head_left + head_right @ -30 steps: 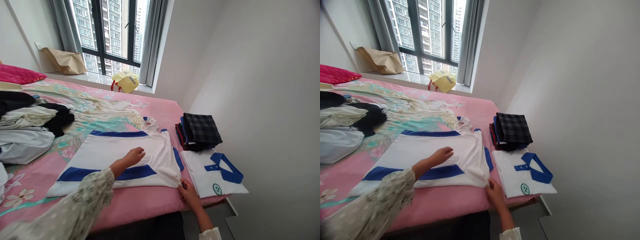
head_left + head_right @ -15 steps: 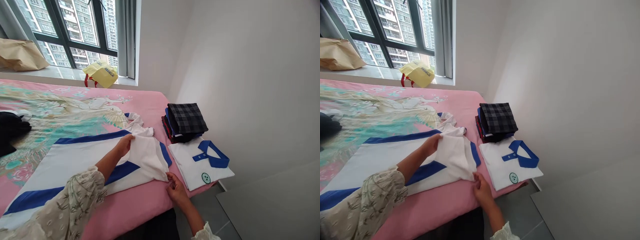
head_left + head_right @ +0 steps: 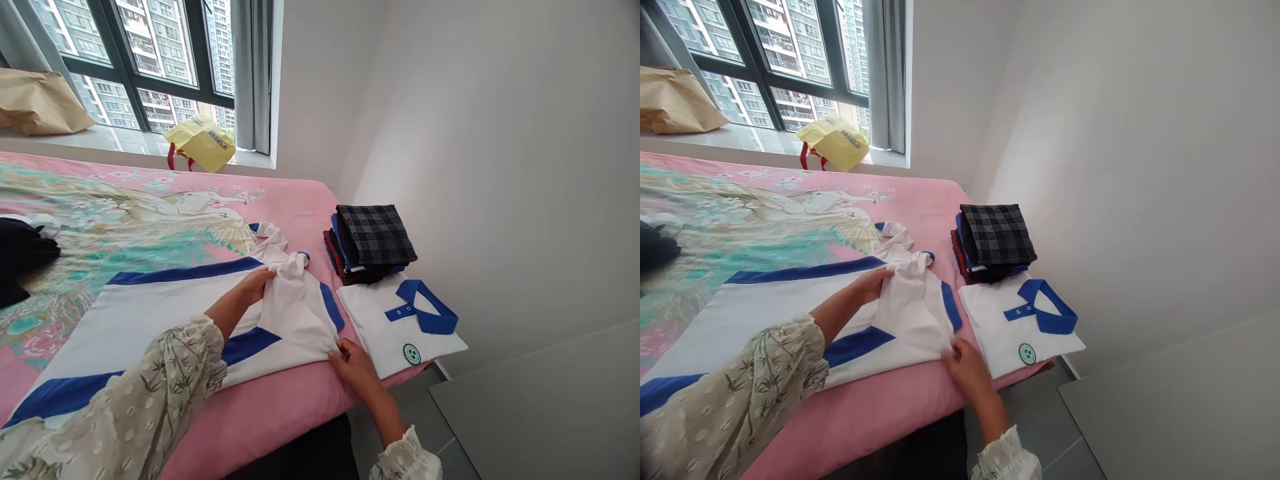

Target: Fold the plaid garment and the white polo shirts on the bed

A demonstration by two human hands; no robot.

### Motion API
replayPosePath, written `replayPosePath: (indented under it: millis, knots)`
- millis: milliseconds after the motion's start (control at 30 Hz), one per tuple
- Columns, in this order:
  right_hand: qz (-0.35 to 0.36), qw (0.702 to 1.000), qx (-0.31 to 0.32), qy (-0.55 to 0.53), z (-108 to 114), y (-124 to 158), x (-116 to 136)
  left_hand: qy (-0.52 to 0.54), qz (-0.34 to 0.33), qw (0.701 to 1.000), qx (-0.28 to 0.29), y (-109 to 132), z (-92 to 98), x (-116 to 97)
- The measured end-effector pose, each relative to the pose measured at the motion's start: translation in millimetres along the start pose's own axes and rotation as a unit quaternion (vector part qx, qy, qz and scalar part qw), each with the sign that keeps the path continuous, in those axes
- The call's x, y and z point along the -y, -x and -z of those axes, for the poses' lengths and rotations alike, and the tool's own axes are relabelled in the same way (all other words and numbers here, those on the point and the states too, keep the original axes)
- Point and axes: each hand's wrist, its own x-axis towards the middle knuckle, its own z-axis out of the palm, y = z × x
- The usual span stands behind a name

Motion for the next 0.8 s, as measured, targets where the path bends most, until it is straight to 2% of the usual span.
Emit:
replayPosePath:
  millis: [167,267,400,467,533,567,633,700,800]
  knots:
    - [-0.008,0.990,-0.096,0.107,-10.8,0.6,2.9,-0.017,0.031,0.999,-0.018,-8.3,-0.3,2.7]
    - [-0.032,0.981,-0.091,0.170,-15.4,0.5,1.4,-0.011,0.046,0.999,-0.015,-8.4,-3.1,-1.5]
    - [-0.042,0.980,-0.091,0.174,-15.9,1.7,1.9,-0.027,0.091,0.996,-0.002,-6.8,-6.5,-9.3]
    - [0.000,0.974,-0.147,0.173,-17.0,5.2,6.7,-0.041,0.108,0.993,-0.003,-6.7,-7.5,-11.3]
    - [0.096,0.962,-0.203,0.154,-20.0,10.4,17.7,-0.040,0.100,0.994,-0.006,-7.4,-9.6,-12.0]
    - [0.160,0.956,-0.208,0.133,-22.3,12.7,25.7,-0.035,0.090,0.995,-0.004,-7.9,-11.3,-12.1]
    - [0.287,0.942,-0.155,0.083,-28.1,15.0,44.8,-0.026,0.074,0.997,0.009,-9.0,-16.1,-12.1]
    - [0.376,0.922,-0.067,0.066,-35.5,12.0,63.2,-0.021,0.066,0.997,0.024,-9.9,-21.7,-12.6]
    - [0.411,0.904,0.034,0.114,-49.2,-1.5,76.8,-0.016,0.060,0.997,0.037,-10.4,-27.3,-15.8]
